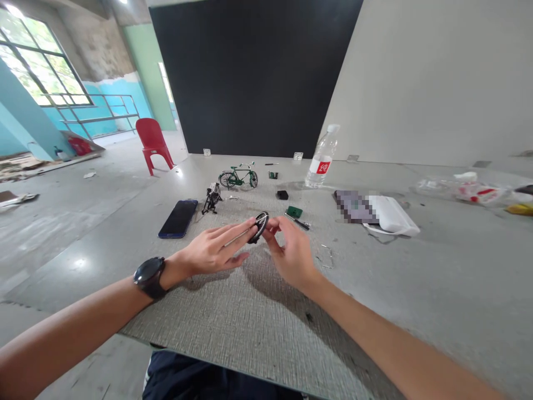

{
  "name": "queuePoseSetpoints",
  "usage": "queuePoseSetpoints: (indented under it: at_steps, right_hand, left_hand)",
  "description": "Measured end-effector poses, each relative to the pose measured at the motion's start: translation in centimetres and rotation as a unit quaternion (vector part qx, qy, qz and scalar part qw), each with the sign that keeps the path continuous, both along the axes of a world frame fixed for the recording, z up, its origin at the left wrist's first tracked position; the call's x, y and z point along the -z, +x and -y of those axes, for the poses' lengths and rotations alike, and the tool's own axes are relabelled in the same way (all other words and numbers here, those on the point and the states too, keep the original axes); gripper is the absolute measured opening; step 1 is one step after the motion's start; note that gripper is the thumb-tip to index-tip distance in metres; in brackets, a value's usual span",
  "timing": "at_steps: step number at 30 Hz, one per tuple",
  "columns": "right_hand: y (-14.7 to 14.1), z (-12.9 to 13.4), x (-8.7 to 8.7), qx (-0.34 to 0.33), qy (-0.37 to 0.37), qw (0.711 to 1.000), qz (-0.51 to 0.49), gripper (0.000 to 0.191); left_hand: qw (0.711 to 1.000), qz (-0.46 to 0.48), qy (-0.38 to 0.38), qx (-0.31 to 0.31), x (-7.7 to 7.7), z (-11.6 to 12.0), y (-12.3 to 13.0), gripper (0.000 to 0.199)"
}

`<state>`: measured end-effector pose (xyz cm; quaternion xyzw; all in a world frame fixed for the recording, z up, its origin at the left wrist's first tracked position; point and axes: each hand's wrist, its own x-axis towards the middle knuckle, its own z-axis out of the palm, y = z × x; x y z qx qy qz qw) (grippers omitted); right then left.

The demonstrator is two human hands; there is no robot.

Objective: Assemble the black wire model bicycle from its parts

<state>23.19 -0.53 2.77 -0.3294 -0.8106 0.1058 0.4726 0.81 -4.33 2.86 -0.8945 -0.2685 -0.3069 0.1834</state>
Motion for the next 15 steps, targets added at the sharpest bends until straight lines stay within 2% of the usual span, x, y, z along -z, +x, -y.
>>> queuePoseSetpoints:
  at_steps: [5,15]
  right_hand:
    - [0.0,-0.6,0.6,-0.016,-0.093,0.994,-0.049,0.024]
    - [-0.5,-0.4,0.7,-0.014,-0.142,0.988,-0.063,0.031]
  left_hand:
    - [0.998,-0.052,-0.010,0.023,0.2,-0.8,-0.7,0.054]
    - [0.999,-0.035,-0.019,0.028,0.2,-1.4,-0.9,0.048]
